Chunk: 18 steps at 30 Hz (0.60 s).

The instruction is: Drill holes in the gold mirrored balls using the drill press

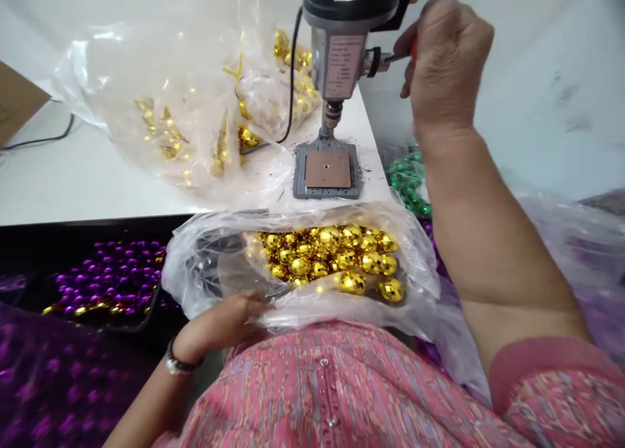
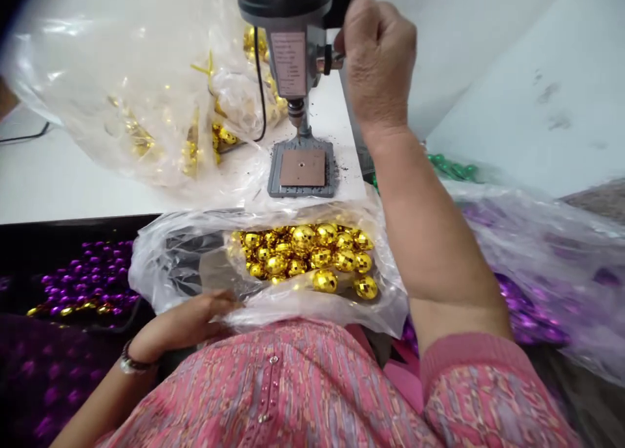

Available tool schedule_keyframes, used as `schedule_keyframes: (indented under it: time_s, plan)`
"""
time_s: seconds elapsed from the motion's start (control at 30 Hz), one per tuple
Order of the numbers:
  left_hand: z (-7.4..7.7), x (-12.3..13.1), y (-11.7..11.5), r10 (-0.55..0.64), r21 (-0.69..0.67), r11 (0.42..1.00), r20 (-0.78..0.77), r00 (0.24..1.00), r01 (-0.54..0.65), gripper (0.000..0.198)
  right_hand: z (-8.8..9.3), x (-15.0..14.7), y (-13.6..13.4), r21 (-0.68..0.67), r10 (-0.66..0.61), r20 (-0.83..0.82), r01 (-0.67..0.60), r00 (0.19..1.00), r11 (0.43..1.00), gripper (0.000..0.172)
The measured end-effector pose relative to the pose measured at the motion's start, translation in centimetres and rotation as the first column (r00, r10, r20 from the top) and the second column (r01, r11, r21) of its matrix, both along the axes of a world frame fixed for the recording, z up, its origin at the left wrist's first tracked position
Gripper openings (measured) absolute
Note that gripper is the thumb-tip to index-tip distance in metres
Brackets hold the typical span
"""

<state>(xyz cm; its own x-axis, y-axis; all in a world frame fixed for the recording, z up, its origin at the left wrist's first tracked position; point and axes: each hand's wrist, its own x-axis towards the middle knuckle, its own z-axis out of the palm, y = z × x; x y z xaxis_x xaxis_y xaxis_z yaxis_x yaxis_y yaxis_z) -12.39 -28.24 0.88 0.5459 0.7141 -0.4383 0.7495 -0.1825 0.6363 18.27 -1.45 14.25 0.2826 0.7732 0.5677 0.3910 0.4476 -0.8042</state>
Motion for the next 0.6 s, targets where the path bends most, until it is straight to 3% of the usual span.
schedule_keyframes:
  time_s: [0.1, 0.17, 0.27, 0.33, 0.4, 0.47, 0.53, 0.6]
  plan:
    - [0.8, 1.1, 1.5, 0.045, 0.033, 0.998, 0.146, 0.988, -0.05, 0.06, 0.6, -0.2, -0.3, -0.05, -0.012, 0.049, 0.015, 0.999, 0.999, 0.047]
    - [1.9, 3.4, 3.1, 0.018, 0.053, 0.998, 0.243, 0.97, -0.032, 0.058, 0.9, -0.3, -0.4, -0.071, -0.021, 0.08, 0.027, 0.997, 0.997, 0.046]
    - [2.9, 9.6, 5.0, -0.186, 0.047, 0.982, 0.319, 0.929, 0.18, 0.049, 1.1, -0.4, -0.4, -0.091, -0.057, 0.123, 0.069, 0.991, 0.993, 0.047]
    - [2.7, 14.9, 5.3, -0.362, 0.1, 0.931, 0.339, 0.868, 0.35, 0.052, 1.2, -0.4, -0.4, -0.115, -0.07, 0.135, 0.086, 0.988, 0.99, 0.047]
    - [1.8, 19.8, 4.9, -0.481, 0.167, 0.877, 0.289, 0.828, 0.451, 0.057, 1.2, -0.5, -0.4, -0.137, -0.075, 0.124, 0.091, 0.99, 0.986, 0.047]
    - [0.3, 23.7, 4.3, -0.578, 0.175, 0.814, 0.143, 0.803, 0.554, 0.057, 1.2, -0.4, -0.3, -0.146, -0.063, 0.106, 0.078, 0.992, 0.986, 0.047]
    - [-1.7, 25.9, 3.8, -0.576, 0.116, 0.804, -0.088, 0.813, 0.583, 0.051, 1.1, -0.4, -0.2, -0.149, -0.046, 0.095, 0.06, 0.994, 0.987, 0.046]
    - [-3.3, 26.6, 3.7, -0.555, 0.085, 0.815, -0.174, 0.814, 0.573, 0.036, 1.0, -0.3, -0.3, -0.165, -0.033, 0.082, 0.046, 0.996, 0.985, 0.044]
